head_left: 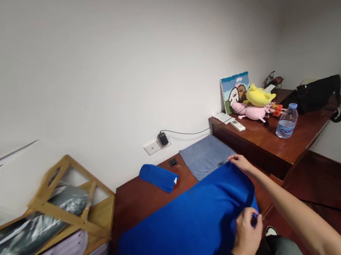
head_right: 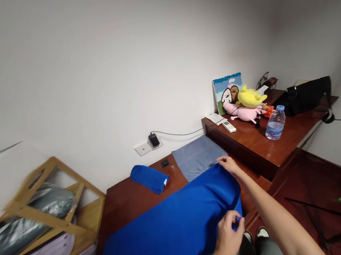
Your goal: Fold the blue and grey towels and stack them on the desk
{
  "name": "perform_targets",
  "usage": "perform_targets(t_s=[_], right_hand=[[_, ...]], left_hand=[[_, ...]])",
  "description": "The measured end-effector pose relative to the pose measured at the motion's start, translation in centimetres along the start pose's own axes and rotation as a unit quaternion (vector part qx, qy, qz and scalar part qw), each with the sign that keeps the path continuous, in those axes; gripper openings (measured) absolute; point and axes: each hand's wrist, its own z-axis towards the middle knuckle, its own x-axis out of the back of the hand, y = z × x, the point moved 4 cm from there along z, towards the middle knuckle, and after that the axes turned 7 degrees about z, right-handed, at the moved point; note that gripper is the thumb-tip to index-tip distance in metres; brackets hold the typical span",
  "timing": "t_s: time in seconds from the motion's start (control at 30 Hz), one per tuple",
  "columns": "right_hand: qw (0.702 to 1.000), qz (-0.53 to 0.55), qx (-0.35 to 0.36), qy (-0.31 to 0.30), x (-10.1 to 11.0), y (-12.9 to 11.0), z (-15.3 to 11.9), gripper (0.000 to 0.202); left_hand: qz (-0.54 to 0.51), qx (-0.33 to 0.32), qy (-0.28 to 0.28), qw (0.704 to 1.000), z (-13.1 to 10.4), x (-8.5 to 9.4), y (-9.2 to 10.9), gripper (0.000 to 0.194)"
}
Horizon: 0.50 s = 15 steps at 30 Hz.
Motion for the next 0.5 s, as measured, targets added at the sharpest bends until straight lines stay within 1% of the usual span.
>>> perform_targets(t_s=[0.03, 0.1, 0.13, 0.17, 0.2, 0.27, 0.37, 0.43, 0.5], right_hand=[[1.000, 0.009, -0.006, -0.017, -0.8, -0.9, -0.4, 0.031], [0.998, 0.027, -0.012, -0.055, -3.1, -3.0, -1.2, 0.032], [0.996, 0.036, -0.011, -0.075, -4.6, -4.1, -1.6, 0.034], [0.994, 0.044, -0.007, -0.095, -6.3, -5.2, -2.1, 0.035], [0.992, 0.051, -0.001, -0.115, -8.2, -6.4, -2.6, 0.036], [0.986, 0.057, 0.019, -0.157, -12.6, -8.8, -3.9, 0.036], [0.971, 0.041, 0.068, -0.225, -20.1, -12.7, -6.3, 0.031], [0.958, 0.015, 0.108, -0.266, -25.5, -15.1, -8.3, 0.030], [0.941, -0.018, 0.146, -0.304, -31.0, -16.9, -10.5, 0.031]], left_hand=[[-0.034, 0.030, 0.033, 0.998, -1.5, 2.0, -0.7, 0.018], [-0.121, 0.099, 0.091, 0.983, -4.7, 5.8, -2.2, 0.042], [-0.161, 0.130, 0.108, 0.972, -6.3, 7.6, -3.0, 0.053], [-0.194, 0.159, 0.119, 0.961, -7.9, 9.3, -3.7, 0.057], [-0.217, 0.185, 0.132, 0.949, -9.6, 11.0, -4.3, 0.057], [-0.233, 0.234, 0.176, 0.927, -13.1, 14.6, -5.4, 0.055], [-0.206, 0.297, 0.280, 0.890, -18.5, 20.2, -7.3, 0.058], [-0.153, 0.328, 0.343, 0.867, -22.1, 23.7, -9.0, 0.061], [-0.070, 0.358, 0.375, 0.852, -25.4, 26.5, -11.1, 0.061]])
